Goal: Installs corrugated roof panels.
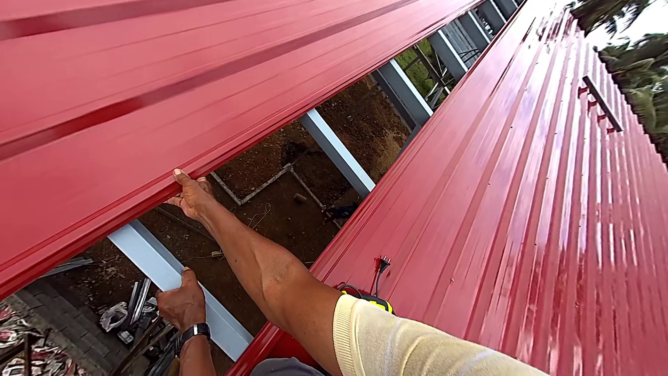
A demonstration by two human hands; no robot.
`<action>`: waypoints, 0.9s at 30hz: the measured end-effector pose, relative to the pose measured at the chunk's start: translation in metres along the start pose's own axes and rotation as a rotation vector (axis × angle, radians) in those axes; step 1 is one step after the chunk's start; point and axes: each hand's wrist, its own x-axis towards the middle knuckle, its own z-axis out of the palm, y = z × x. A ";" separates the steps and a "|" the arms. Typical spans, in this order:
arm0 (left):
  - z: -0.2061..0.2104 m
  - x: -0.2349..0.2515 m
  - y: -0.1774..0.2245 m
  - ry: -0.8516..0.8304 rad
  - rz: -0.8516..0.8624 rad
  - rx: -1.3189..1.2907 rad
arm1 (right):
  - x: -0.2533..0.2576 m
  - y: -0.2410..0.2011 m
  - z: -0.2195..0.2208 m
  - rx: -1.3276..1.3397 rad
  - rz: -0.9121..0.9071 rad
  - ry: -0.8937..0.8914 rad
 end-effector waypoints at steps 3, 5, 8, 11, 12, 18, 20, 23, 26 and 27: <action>0.000 0.000 0.001 0.007 0.009 0.000 | 0.000 0.000 0.000 0.000 -0.004 -0.008; 0.000 0.000 0.001 0.007 0.008 0.005 | 0.001 0.000 0.000 0.007 -0.004 -0.010; 0.000 0.001 0.000 0.008 0.005 0.002 | 0.000 0.000 0.001 -0.001 -0.001 0.005; 0.000 0.001 0.000 0.014 0.005 -0.004 | 0.000 0.001 0.001 -0.003 0.003 0.003; 0.000 0.001 0.000 0.011 0.005 -0.004 | 0.001 0.001 0.001 0.001 0.002 0.003; 0.000 0.001 0.000 0.010 0.000 -0.002 | -0.002 -0.001 0.001 0.003 0.000 -0.006; -0.001 0.001 0.001 0.007 -0.005 0.005 | -0.002 -0.001 0.002 -0.023 0.003 0.002; -0.001 0.001 0.001 0.007 -0.004 0.011 | -0.002 -0.001 0.001 -0.028 0.012 0.006; 0.001 0.002 0.000 0.010 -0.004 0.006 | -0.003 -0.001 0.001 -0.030 0.012 0.005; 0.001 0.001 0.000 0.009 -0.006 0.003 | -0.003 -0.002 0.001 -0.024 0.013 0.007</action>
